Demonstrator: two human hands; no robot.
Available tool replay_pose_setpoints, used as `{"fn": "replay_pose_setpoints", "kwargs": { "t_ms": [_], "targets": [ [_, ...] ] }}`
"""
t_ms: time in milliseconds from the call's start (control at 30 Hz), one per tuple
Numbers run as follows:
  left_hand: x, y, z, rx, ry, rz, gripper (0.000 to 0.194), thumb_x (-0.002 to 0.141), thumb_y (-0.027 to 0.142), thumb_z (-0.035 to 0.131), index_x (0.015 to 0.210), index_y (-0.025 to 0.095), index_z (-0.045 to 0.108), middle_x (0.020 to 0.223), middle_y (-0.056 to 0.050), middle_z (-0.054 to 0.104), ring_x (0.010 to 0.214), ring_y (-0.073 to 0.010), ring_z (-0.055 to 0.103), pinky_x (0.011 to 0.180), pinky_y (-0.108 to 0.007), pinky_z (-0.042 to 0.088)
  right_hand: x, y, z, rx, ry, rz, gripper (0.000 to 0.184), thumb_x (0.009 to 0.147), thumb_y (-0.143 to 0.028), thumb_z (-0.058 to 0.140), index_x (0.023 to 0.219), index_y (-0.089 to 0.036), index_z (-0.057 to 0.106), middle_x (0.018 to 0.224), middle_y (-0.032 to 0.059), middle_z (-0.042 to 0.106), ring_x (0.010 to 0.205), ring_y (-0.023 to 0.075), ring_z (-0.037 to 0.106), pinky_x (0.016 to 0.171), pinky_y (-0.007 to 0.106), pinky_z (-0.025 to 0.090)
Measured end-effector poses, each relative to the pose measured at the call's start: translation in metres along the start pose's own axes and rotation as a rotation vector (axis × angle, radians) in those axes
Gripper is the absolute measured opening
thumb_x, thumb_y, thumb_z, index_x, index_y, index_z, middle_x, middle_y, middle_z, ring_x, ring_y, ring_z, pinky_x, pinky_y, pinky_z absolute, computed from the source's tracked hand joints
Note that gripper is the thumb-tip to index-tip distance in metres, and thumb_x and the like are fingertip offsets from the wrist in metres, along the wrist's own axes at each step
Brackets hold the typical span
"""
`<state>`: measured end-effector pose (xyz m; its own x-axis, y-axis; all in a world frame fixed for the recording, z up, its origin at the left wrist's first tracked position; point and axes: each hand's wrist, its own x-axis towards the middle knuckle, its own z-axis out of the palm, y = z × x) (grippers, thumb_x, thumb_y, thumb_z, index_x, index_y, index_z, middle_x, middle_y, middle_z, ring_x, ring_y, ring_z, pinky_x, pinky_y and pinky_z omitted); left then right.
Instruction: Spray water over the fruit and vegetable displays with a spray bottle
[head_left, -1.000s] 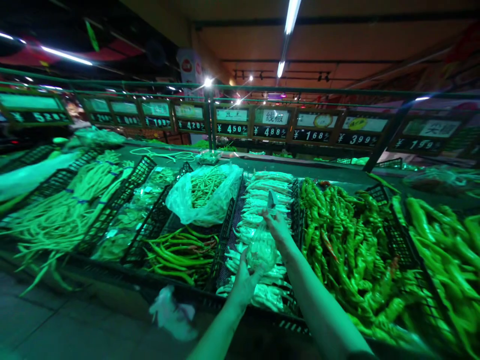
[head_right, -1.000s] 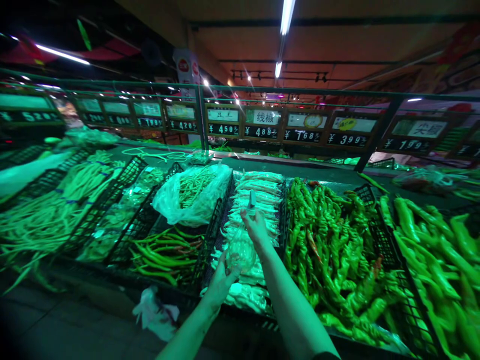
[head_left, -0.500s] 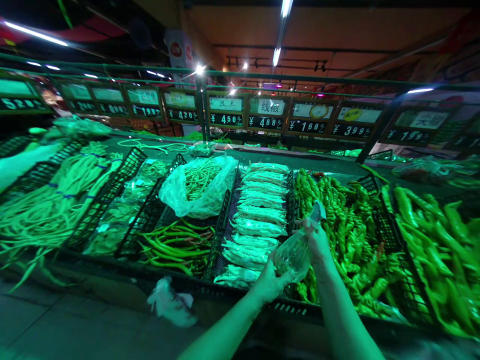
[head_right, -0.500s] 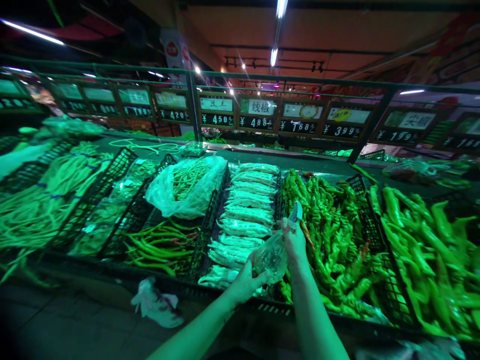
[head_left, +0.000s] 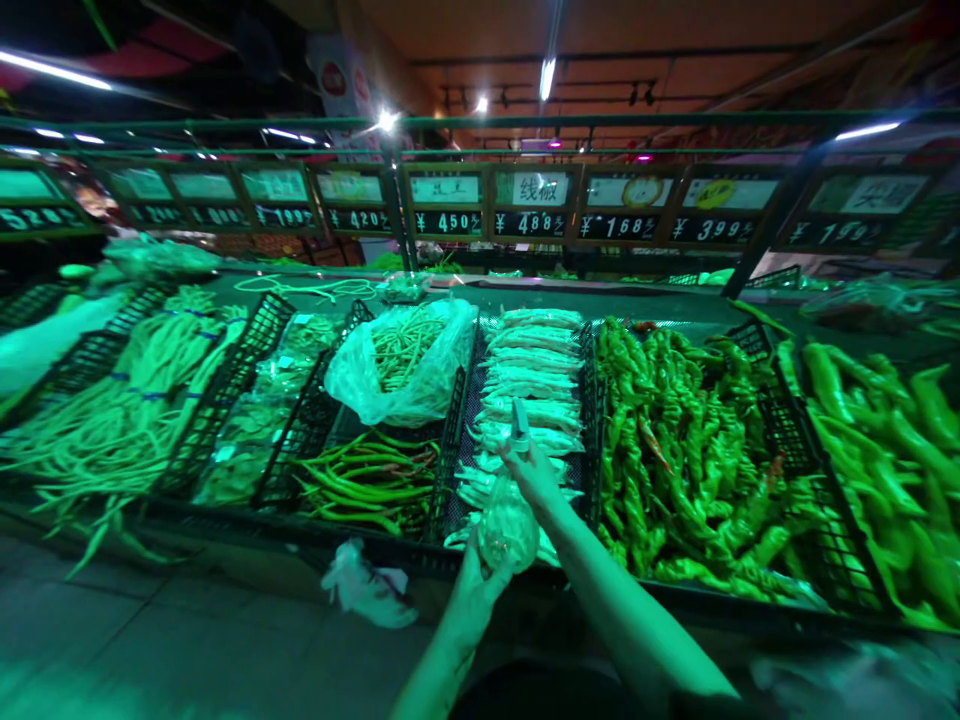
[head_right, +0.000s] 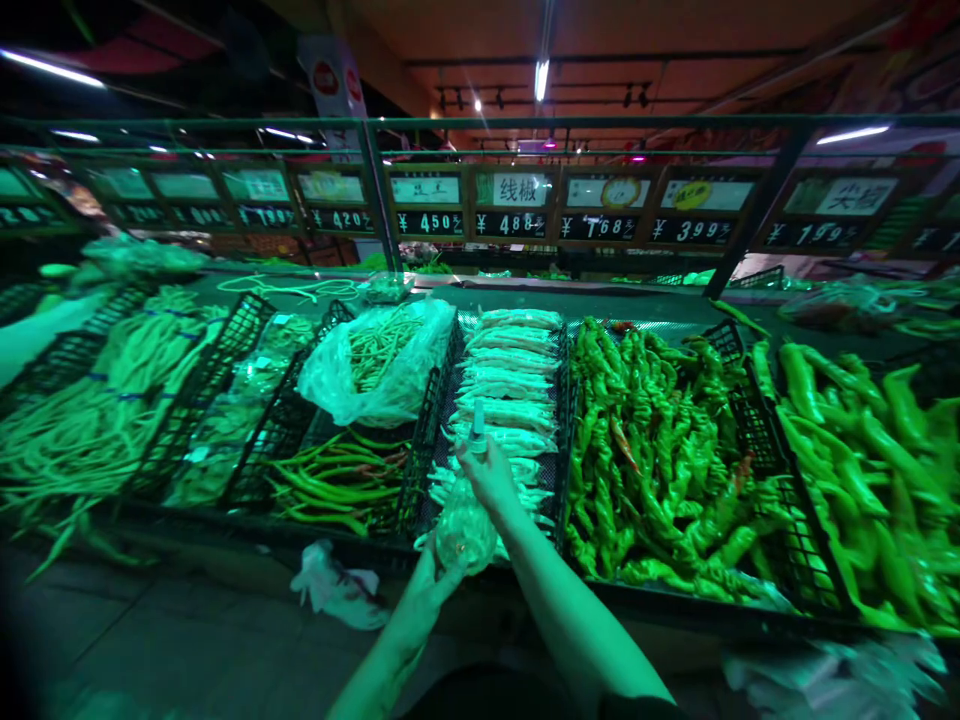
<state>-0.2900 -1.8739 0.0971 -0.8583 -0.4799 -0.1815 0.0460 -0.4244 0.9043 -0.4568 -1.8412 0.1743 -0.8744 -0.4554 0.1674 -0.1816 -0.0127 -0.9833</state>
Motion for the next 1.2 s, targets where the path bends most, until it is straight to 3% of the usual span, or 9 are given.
{"fn": "replay_pose_setpoints", "kwargs": {
  "t_ms": [133,267,367,533,667,800,867,967,1200],
  "targets": [
    [-0.020,0.007,-0.019,-0.010,0.106,-0.017,0.098,0.072,0.056,0.089,0.152,0.020,0.045,0.147,-0.020,0.063,0.140,-0.0369,0.057,0.125,-0.053,0.035,-0.011,0.000,0.031,0.020,-0.066,0.008,0.046,0.075,-0.066,0.070,0.085,-0.022,0.066,0.078,0.0011,0.071,0.076,0.0229,0.064,0.072,0.033,0.049],
    [-0.023,0.008,-0.022,-0.032,0.058,-0.013,0.094,0.071,0.055,0.090,0.149,0.020,0.049,0.149,-0.020,0.062,0.141,-0.0374,0.056,0.126,-0.055,0.033,-0.017,0.009,0.029,0.078,-0.069,0.073,0.046,0.075,-0.067,0.071,0.090,-0.024,0.065,0.082,0.0028,0.072,0.079,0.0256,0.067,0.070,0.035,0.051],
    [-0.016,0.001,-0.016,-0.038,-0.035,-0.054,0.095,0.069,0.055,0.091,0.147,0.019,0.051,0.148,-0.020,0.062,0.141,-0.0385,0.056,0.126,-0.056,0.032,-0.022,0.019,0.009,0.108,-0.003,0.139,0.054,0.074,-0.072,0.069,0.094,-0.022,0.064,0.087,0.0067,0.074,0.078,0.0275,0.070,0.068,0.037,0.054],
    [-0.001,-0.020,0.003,-0.025,-0.248,-0.113,0.098,0.068,0.056,0.092,0.148,0.019,0.048,0.150,-0.019,0.061,0.142,-0.0376,0.055,0.125,-0.054,0.034,-0.042,0.029,-0.043,0.171,0.220,0.291,0.070,0.062,-0.076,0.077,0.103,-0.021,0.063,0.101,0.0103,0.076,0.086,0.0328,0.075,0.065,0.037,0.057],
    [0.001,-0.030,0.021,0.016,-0.419,-0.156,0.101,0.065,0.057,0.093,0.147,0.019,0.047,0.153,-0.019,0.057,0.145,-0.0373,0.050,0.125,-0.053,0.034,-0.063,0.034,-0.083,0.129,0.337,0.329,0.065,0.064,-0.077,0.074,0.098,-0.021,0.068,0.096,0.0111,0.078,0.086,0.0338,0.076,0.061,0.037,0.056],
    [-0.004,-0.031,0.027,0.020,-0.483,-0.239,0.100,0.063,0.056,0.094,0.145,0.020,0.049,0.154,-0.018,0.056,0.146,-0.0375,0.049,0.125,-0.054,0.033,-0.078,0.046,-0.099,0.112,0.390,0.349,0.061,0.067,-0.077,0.072,0.092,-0.022,0.070,0.097,0.0124,0.079,0.081,0.0331,0.075,0.058,0.037,0.056],
    [-0.008,-0.032,0.021,0.039,-0.471,-0.270,0.097,0.064,0.054,0.095,0.143,0.019,0.051,0.152,-0.018,0.058,0.145,-0.0378,0.050,0.125,-0.054,0.034,-0.081,0.053,-0.095,0.105,0.381,0.346,0.060,0.068,-0.077,0.072,0.093,-0.022,0.071,0.094,0.0108,0.079,0.080,0.0323,0.075,0.058,0.037,0.056],
    [-0.016,-0.037,0.001,0.034,-0.388,-0.302,0.095,0.062,0.050,0.097,0.141,0.020,0.053,0.147,-0.018,0.062,0.142,-0.0375,0.054,0.123,-0.055,0.035,-0.082,0.061,-0.072,0.108,0.340,0.345,0.062,0.068,-0.076,0.074,0.096,-0.022,0.070,0.089,0.0077,0.077,0.079,0.0311,0.074,0.061,0.037,0.056],
    [-0.060,-0.038,-0.067,-0.092,0.015,-0.273,0.088,0.060,0.050,0.098,0.134,0.022,0.059,0.135,-0.016,0.071,0.134,-0.0384,0.062,0.117,-0.053,0.044,-0.088,0.052,0.031,0.212,0.029,0.340,0.053,0.068,-0.071,0.077,0.088,-0.024,0.061,0.082,0.0026,0.070,0.072,0.0245,0.067,0.065,0.035,0.054]
  ]
}}
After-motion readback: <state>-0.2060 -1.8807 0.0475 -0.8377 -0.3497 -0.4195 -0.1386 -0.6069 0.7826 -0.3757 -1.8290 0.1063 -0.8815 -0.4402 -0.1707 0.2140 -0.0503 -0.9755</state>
